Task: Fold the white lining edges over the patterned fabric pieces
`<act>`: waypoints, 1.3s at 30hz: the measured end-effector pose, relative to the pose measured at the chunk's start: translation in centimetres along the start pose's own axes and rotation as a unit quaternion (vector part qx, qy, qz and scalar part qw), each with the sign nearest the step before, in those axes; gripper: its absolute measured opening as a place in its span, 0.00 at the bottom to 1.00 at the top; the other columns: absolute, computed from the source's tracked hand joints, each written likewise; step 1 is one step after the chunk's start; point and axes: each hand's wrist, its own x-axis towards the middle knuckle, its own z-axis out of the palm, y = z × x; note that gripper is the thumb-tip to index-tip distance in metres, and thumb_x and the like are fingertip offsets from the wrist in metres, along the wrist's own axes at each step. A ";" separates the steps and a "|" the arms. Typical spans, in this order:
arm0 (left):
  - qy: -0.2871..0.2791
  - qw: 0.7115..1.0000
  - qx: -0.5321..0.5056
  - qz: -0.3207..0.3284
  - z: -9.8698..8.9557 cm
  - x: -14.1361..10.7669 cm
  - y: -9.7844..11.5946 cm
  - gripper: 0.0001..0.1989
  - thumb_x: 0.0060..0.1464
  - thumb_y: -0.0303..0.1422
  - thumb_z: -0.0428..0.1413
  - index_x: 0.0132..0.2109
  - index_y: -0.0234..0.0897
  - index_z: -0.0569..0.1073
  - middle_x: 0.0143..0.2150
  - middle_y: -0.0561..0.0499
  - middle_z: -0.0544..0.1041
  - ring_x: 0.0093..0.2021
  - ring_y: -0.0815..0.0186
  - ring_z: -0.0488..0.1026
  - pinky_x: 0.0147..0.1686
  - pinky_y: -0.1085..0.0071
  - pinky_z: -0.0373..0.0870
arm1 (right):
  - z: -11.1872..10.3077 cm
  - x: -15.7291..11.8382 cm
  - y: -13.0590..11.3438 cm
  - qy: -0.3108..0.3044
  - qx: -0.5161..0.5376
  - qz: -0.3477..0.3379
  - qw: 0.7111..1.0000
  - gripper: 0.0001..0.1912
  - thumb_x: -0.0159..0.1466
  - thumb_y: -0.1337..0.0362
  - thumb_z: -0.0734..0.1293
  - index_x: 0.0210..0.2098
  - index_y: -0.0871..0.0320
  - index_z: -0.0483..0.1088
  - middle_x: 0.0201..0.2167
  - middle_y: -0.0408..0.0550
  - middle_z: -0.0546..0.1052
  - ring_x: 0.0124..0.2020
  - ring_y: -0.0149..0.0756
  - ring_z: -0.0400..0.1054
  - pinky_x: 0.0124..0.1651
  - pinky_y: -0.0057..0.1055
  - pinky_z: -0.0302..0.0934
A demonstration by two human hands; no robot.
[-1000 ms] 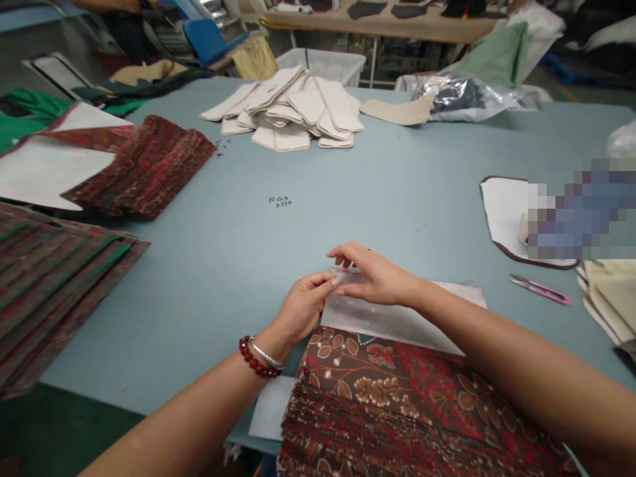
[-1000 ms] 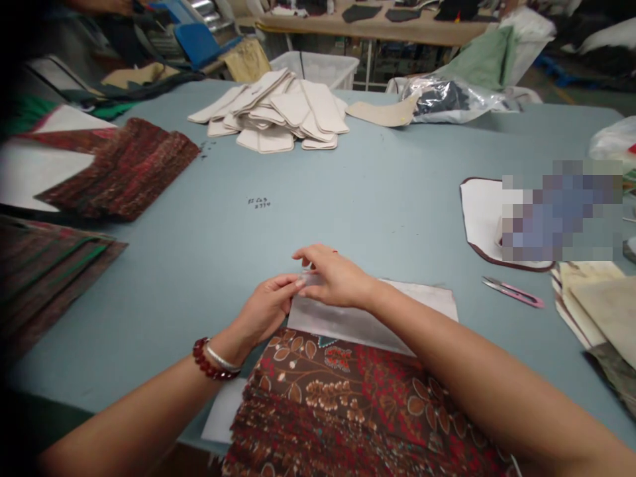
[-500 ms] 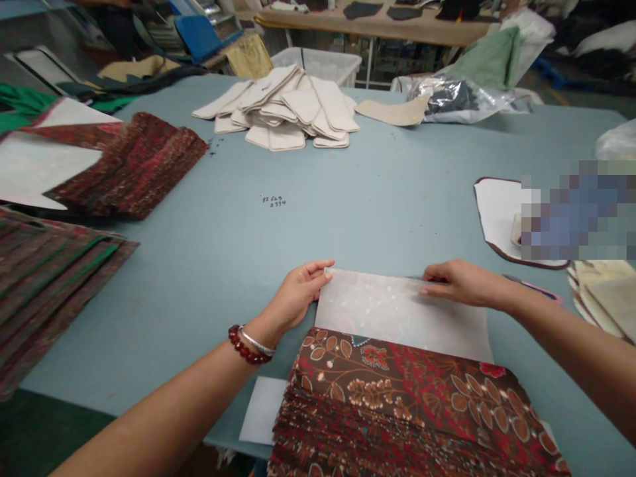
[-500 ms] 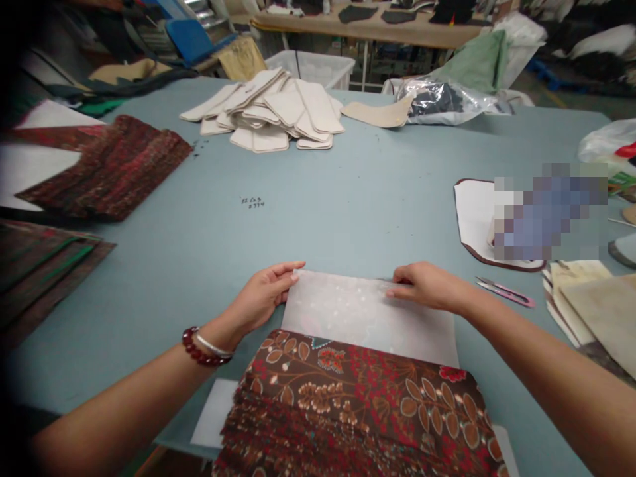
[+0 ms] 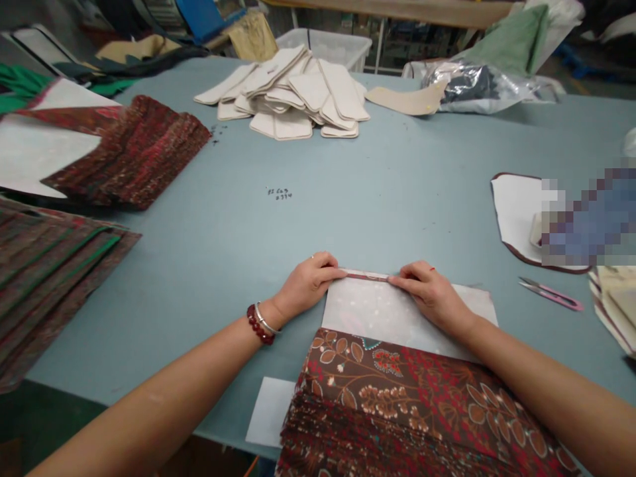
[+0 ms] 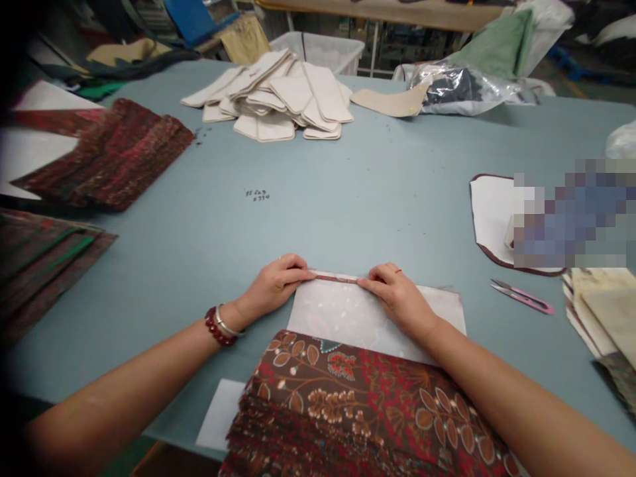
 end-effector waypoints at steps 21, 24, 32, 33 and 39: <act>-0.183 0.943 0.238 0.147 -3.6 1.5 1.5 0.10 0.66 0.27 0.49 0.49 0.36 0.74 0.41 0.44 0.74 0.39 0.59 0.67 0.38 0.64 0.67 | -5.0 -3.9 2.4 -0.111 -0.120 -0.042 0.986 0.17 0.71 0.72 0.55 0.51 0.56 0.72 0.45 0.54 0.73 0.45 0.45 0.64 0.47 0.41 0.61; -0.166 0.948 0.231 0.145 -3.8 1.1 1.2 0.12 0.66 0.26 0.47 0.50 0.36 0.74 0.42 0.43 0.74 0.41 0.59 0.69 0.40 0.63 0.69 | -6.1 -5.5 3.4 -0.100 -0.111 -0.036 0.988 0.17 0.70 0.73 0.56 0.51 0.56 0.72 0.45 0.55 0.74 0.45 0.45 0.65 0.47 0.41 0.62; -0.133 0.950 0.264 0.106 -3.8 -0.7 0.5 0.21 0.64 0.22 0.44 0.57 0.41 0.73 0.50 0.42 0.74 0.46 0.58 0.70 0.44 0.63 0.72 | -9.3 -11.6 6.6 -0.091 -0.148 0.016 0.985 0.20 0.71 0.72 0.54 0.54 0.55 0.72 0.48 0.57 0.74 0.47 0.45 0.66 0.49 0.44 0.64; -0.129 0.951 0.263 0.102 -3.7 -1.0 0.3 0.22 0.64 0.22 0.43 0.58 0.41 0.72 0.51 0.42 0.73 0.47 0.58 0.70 0.45 0.62 0.72 | -9.7 -12.4 6.9 -0.089 -0.163 0.026 0.982 0.21 0.70 0.73 0.54 0.53 0.55 0.72 0.48 0.56 0.74 0.48 0.45 0.66 0.50 0.44 0.63; -0.088 0.965 0.229 0.092 -2.8 -2.0 -0.1 0.24 0.65 0.23 0.43 0.63 0.42 0.69 0.53 0.40 0.72 0.52 0.55 0.69 0.50 0.56 0.73 | -10.0 -12.1 6.3 0.006 -0.125 0.144 0.982 0.16 0.71 0.66 0.56 0.45 0.54 0.74 0.41 0.54 0.76 0.44 0.46 0.69 0.47 0.43 0.64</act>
